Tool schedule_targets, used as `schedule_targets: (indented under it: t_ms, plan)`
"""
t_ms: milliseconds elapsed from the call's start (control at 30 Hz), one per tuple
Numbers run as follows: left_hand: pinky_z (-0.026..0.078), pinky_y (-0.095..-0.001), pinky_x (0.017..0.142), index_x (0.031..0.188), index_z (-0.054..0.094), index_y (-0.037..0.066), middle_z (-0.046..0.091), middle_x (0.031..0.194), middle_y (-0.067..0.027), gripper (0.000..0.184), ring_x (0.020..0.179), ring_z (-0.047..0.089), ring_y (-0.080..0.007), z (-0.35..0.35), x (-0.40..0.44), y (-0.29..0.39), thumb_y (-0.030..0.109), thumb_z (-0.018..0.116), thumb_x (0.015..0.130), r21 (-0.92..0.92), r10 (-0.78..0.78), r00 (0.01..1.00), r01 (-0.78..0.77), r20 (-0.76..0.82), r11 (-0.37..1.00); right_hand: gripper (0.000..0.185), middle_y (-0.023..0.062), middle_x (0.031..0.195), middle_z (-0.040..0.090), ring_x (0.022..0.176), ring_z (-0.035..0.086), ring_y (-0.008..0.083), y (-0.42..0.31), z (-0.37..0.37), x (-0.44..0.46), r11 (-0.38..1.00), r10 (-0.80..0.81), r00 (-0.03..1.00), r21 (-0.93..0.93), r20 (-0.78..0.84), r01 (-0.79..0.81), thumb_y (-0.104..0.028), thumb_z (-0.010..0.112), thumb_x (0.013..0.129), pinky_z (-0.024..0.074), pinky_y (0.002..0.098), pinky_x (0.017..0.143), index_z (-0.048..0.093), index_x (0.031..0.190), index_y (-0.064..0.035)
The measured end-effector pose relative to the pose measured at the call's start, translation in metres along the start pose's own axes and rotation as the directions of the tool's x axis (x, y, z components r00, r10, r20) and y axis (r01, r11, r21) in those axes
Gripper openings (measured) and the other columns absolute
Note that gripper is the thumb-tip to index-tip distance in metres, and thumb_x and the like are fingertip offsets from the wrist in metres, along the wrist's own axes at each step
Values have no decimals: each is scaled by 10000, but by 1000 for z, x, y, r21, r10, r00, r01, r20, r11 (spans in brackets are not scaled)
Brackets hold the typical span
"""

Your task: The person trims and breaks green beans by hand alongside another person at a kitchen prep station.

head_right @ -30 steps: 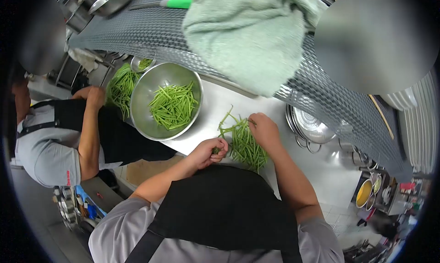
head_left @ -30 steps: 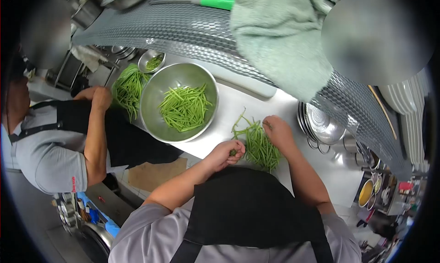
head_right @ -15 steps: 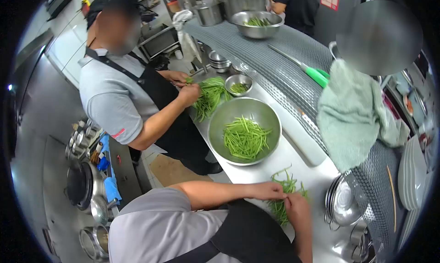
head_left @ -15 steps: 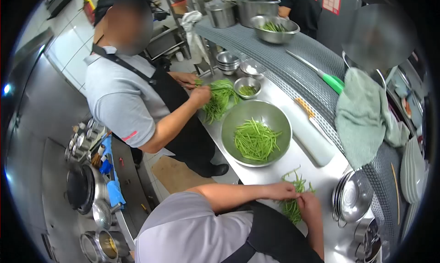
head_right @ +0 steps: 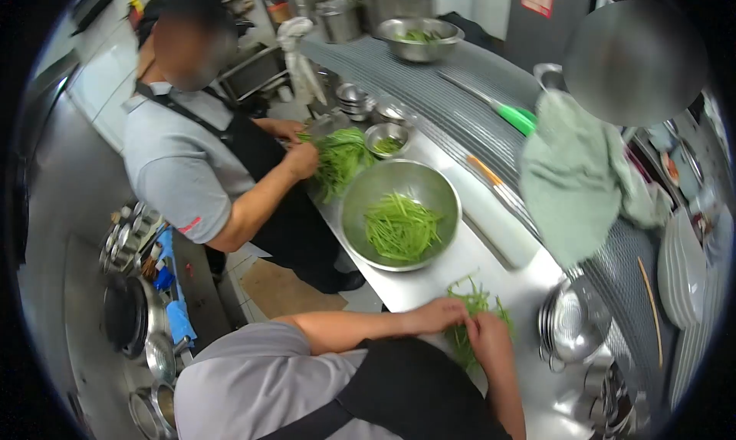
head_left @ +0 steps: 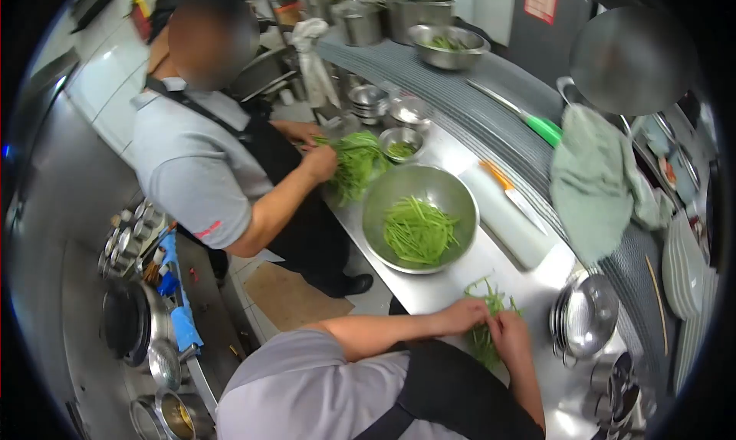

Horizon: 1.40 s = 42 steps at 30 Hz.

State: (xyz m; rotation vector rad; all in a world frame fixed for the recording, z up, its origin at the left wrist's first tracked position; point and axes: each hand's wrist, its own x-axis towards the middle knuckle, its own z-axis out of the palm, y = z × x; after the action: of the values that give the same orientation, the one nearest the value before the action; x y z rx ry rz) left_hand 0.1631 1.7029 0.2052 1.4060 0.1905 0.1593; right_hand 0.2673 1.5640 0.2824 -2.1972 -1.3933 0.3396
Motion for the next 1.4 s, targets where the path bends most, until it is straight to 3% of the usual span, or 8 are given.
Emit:
schedule_targets:
  t_ms: [133,300,367,433,567,1033,1200,1400]
  plan:
    - [260,-248,442,740,535,107,432,614,21,203,502,357,-91,8,6,19,214,472,901,-626,-516,853,362,-75,690,110,164,765,587,681,578,384,-1,19,-2,991,-74,963,-127,-258,42,-132,620,842,462,471,593,558,815,-45]
    - [239,-227,428,748,495,67,399,621,-5,160,465,287,-83,-6,8,36,145,478,887,-734,-489,866,400,107,549,129,128,774,593,611,587,265,19,24,-2,971,110,962,232,-248,-52,-145,615,873,460,379,540,557,839,-35]
    - [241,-221,429,770,504,63,404,627,-8,142,465,292,-83,-6,7,41,141,484,886,-730,-498,854,435,149,528,136,108,782,601,587,583,217,25,20,-1,832,282,941,536,-185,-144,-151,600,898,456,342,524,554,854,-31]
    - [247,-216,430,815,516,47,416,645,-12,131,469,303,-83,-4,6,43,137,474,901,-727,-470,868,426,160,539,145,78,812,610,572,555,145,23,0,-1,175,400,910,965,110,-194,-160,549,948,446,269,523,542,886,-29]
    - [252,-218,438,869,538,13,431,673,-17,173,482,309,-80,8,4,41,144,447,934,-566,-509,853,479,118,671,130,81,837,611,569,543,138,30,-13,-5,-172,385,915,984,118,-54,-158,524,966,446,252,530,534,917,-38]
    - [224,-215,467,888,544,56,392,637,42,174,501,284,-53,21,12,40,198,509,982,-371,-380,906,423,185,827,116,51,782,591,580,547,121,39,-5,-7,224,468,883,964,22,-143,-157,549,962,449,244,543,526,916,-53]
    - [231,-213,467,886,537,60,378,639,38,140,504,284,-55,14,21,50,168,511,970,-606,-274,956,280,106,744,125,74,780,592,586,555,134,37,15,-9,-216,437,875,969,208,-122,-173,562,952,455,265,544,528,957,-52]
    - [239,-221,459,825,506,62,372,640,19,161,498,295,-73,0,24,56,171,479,940,-752,-316,948,226,25,619,126,57,732,580,547,531,130,30,28,-2,-239,497,831,960,251,-148,-174,576,936,439,263,518,536,937,-54]
